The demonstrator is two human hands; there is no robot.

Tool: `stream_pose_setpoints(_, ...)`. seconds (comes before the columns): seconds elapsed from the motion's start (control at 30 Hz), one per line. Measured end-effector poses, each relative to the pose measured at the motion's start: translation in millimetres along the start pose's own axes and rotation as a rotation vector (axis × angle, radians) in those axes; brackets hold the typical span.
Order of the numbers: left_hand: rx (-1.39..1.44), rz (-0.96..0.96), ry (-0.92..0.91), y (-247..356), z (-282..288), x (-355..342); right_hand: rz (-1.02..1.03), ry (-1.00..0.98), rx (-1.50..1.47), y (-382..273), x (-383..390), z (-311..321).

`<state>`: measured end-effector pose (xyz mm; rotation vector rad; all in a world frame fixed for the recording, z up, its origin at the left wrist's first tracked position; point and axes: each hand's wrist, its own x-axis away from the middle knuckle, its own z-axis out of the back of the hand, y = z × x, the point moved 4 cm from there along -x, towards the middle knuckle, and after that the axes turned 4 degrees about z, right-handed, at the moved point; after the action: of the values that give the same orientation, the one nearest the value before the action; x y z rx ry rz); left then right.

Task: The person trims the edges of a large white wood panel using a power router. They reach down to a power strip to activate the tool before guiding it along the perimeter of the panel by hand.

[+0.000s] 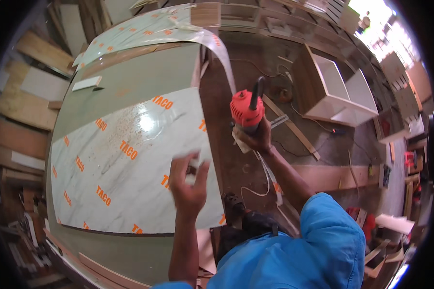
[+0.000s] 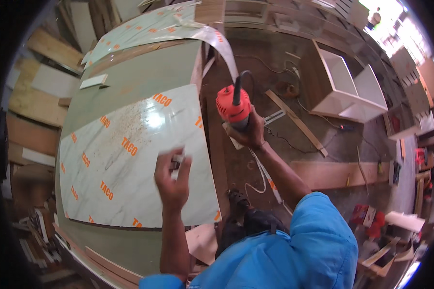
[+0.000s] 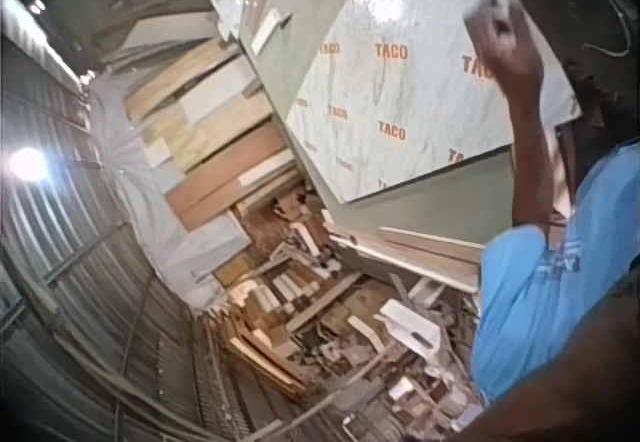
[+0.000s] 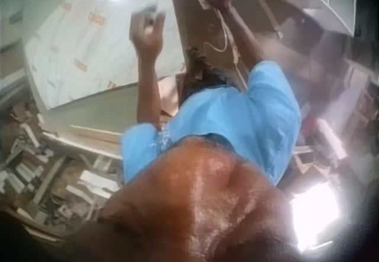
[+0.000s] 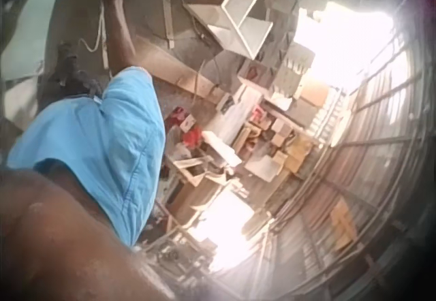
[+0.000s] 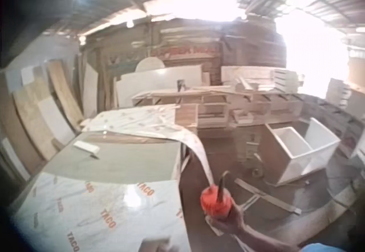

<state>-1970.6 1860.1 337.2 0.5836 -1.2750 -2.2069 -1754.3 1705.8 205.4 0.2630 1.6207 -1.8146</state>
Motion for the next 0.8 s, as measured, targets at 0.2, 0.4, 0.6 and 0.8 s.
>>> stream_pose_setpoints(0.2,0.089,-0.46,-0.245,63,-87,37,-0.017,-0.111,0.201,-97,92,101)
stream_pose_setpoints(0.4,0.172,-0.494,-0.392,82,-110,147,-0.128,-0.055,0.131,-158,209,174)
stream_pose_setpoints(0.6,0.096,-0.454,-0.627,40,-131,245,-0.289,-0.12,0.243,-199,329,205)
stream_pose_setpoints(0.8,0.025,-0.495,-0.73,45,-229,330,-0.555,0.003,0.224,-189,426,297)
